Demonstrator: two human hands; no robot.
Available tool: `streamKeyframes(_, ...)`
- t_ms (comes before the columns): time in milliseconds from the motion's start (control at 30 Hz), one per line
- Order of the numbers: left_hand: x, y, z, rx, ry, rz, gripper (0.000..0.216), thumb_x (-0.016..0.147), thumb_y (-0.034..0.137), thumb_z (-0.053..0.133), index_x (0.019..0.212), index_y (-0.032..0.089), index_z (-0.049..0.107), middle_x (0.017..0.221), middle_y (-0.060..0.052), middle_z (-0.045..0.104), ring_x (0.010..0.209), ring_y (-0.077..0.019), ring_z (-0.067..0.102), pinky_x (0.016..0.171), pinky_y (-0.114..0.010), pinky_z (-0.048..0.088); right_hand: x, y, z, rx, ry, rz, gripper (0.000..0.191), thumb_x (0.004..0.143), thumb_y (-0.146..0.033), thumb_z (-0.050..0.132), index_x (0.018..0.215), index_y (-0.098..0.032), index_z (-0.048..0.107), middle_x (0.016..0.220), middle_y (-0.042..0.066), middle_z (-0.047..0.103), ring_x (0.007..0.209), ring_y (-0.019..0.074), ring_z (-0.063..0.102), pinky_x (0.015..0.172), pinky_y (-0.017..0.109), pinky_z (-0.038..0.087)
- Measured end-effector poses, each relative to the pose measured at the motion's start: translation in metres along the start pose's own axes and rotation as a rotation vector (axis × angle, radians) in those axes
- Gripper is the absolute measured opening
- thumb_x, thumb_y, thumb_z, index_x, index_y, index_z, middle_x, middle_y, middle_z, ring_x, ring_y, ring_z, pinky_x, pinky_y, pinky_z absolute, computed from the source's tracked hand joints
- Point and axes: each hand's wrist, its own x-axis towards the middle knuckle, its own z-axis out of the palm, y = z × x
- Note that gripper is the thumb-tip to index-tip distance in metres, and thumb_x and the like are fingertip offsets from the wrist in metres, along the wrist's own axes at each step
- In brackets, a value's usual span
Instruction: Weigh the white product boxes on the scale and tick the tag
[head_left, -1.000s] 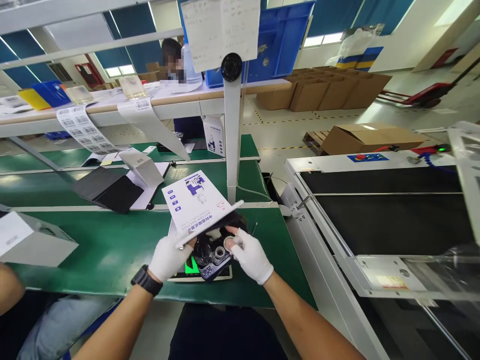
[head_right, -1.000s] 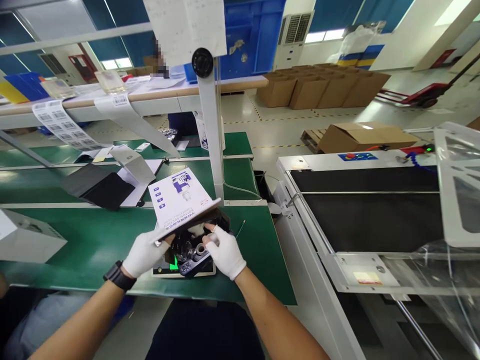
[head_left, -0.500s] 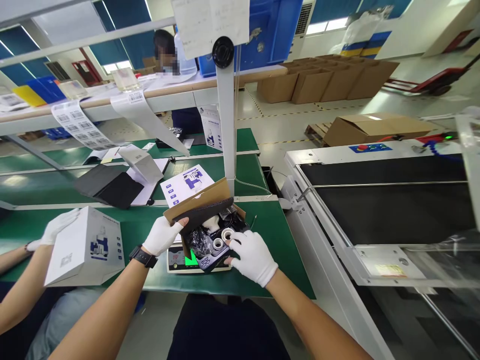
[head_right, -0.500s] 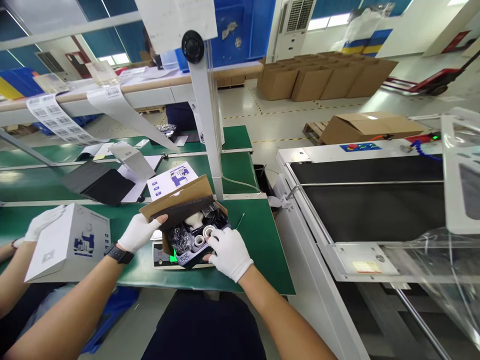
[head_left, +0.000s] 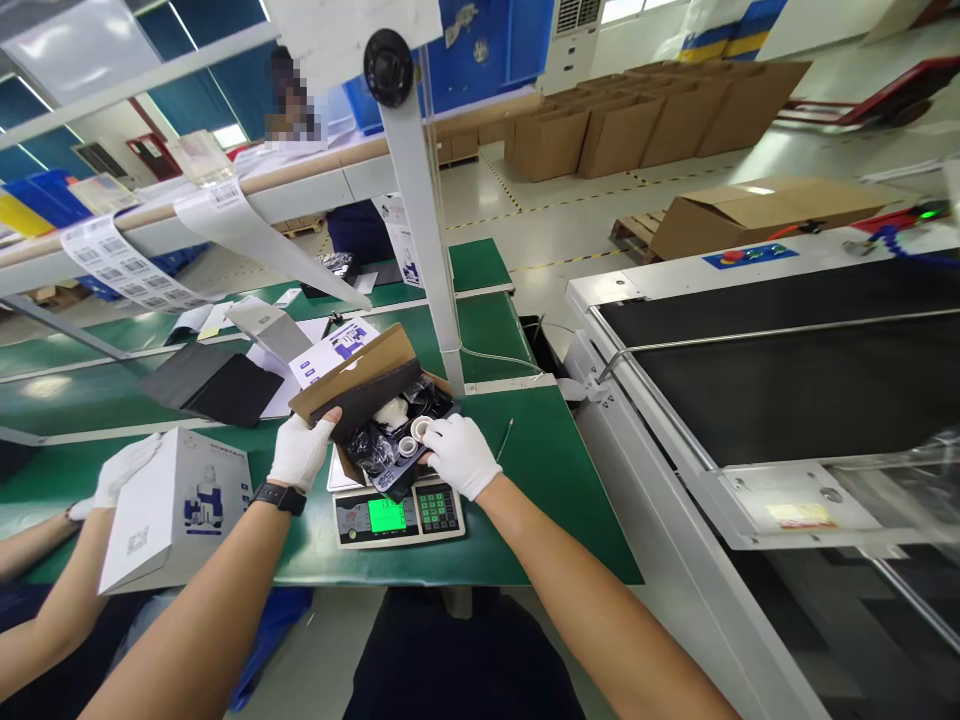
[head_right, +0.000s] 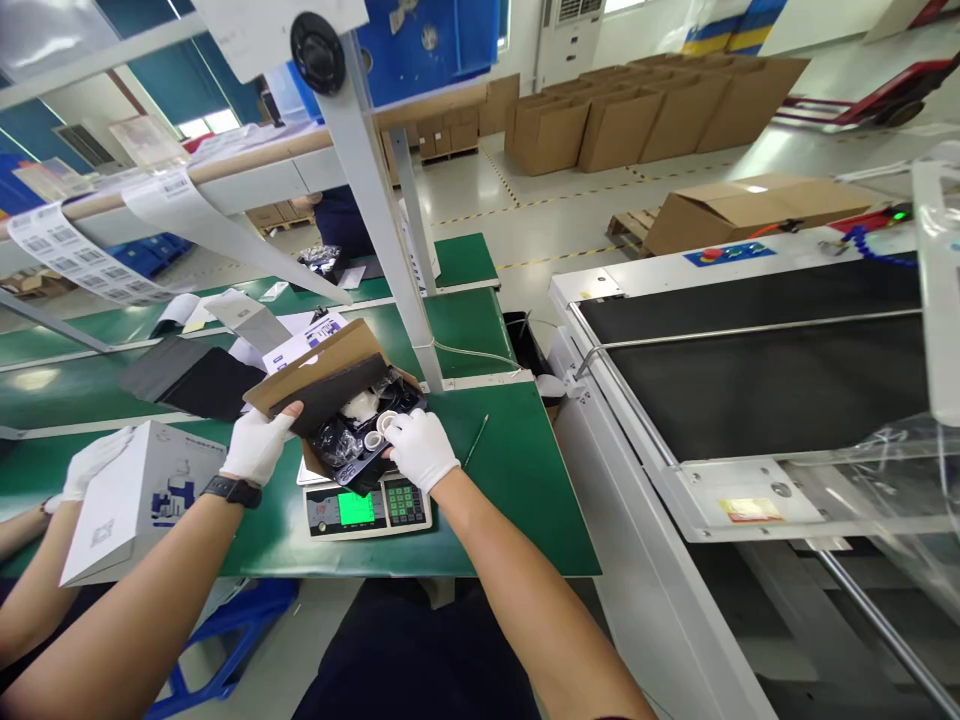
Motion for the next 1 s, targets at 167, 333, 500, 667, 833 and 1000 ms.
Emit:
streamKeyframes(167, 0.001, 0.001, -0.001, 0.120, 0.049, -0.002, 0.052, 0.074, 0.047, 0.063, 0.114, 0.013, 0.066, 0.117, -0.018, 0.071, 0.116, -0.0345, 0.064, 0.108, -0.052, 0.047, -0.004, 0.004, 0.005, 0.045, 0.007, -0.028, 0.024, 0.089, -0.039, 0.072, 0.098, -0.018, 0.069, 0.105, 0.006, 0.067, 0.081, 0.0222, 0.047, 0.066, 0.036, 0.029)
streamKeyframes(333, -0.002, 0.000, 0.001, 0.113, 0.115, 0.005, 0.053, 0.075, 0.046, 0.063, 0.115, 0.012, 0.065, 0.112, -0.018, 0.072, 0.111, -0.0344, 0.066, 0.103, -0.052, 0.050, -0.029, 0.007, 0.005, 0.054, 0.095, -0.071, 0.020, 0.088, -0.036, 0.073, 0.090, -0.017, 0.068, 0.095, 0.006, 0.066, 0.077, 0.0208, 0.045, 0.064, 0.036, 0.027)
streamKeyframes(500, 0.000, -0.004, 0.005, 0.095, 0.128, -0.004, 0.052, 0.074, 0.047, 0.063, 0.115, 0.014, 0.065, 0.113, -0.016, 0.072, 0.111, -0.0346, 0.066, 0.103, -0.054, 0.050, -0.065, 0.020, 0.002, 0.106, 0.207, -0.104, 0.013, 0.086, -0.026, 0.073, 0.085, -0.016, 0.067, 0.090, 0.005, 0.066, 0.072, 0.0195, 0.043, 0.065, 0.036, 0.029)
streamKeyframes(667, 0.000, -0.004, 0.005, 0.060, 0.095, -0.026, 0.051, 0.074, 0.047, 0.065, 0.113, 0.015, 0.066, 0.109, -0.016, 0.073, 0.106, -0.0347, 0.068, 0.099, -0.053, 0.052, -0.078, 0.027, 0.001, 0.131, 0.244, -0.124, 0.009, 0.084, -0.022, 0.074, 0.086, -0.016, 0.067, 0.088, 0.006, 0.066, 0.071, 0.0194, 0.044, 0.065, 0.034, 0.030)
streamKeyframes(833, 0.000, -0.007, 0.006, 0.007, 0.062, -0.011, 0.051, 0.074, 0.047, 0.065, 0.114, 0.016, 0.066, 0.116, -0.014, 0.073, 0.110, -0.0315, 0.067, 0.101, -0.050, 0.052, -0.076, 0.024, -0.003, 0.166, 0.267, -0.118, 0.009, 0.087, -0.023, 0.072, 0.084, -0.016, 0.067, 0.089, 0.005, 0.066, 0.071, 0.0185, 0.045, 0.067, 0.034, 0.032)
streamKeyframes(1000, 0.002, -0.015, 0.008, -0.093, 0.012, -0.009, 0.052, 0.074, 0.047, 0.065, 0.117, 0.017, 0.064, 0.125, -0.013, 0.069, 0.115, -0.0286, 0.065, 0.106, -0.045, 0.049, -0.074, 0.020, -0.003, 0.182, 0.297, -0.109, 0.007, 0.088, -0.021, 0.070, 0.084, -0.016, 0.067, 0.092, 0.004, 0.068, 0.074, 0.0192, 0.048, 0.069, 0.034, 0.034)
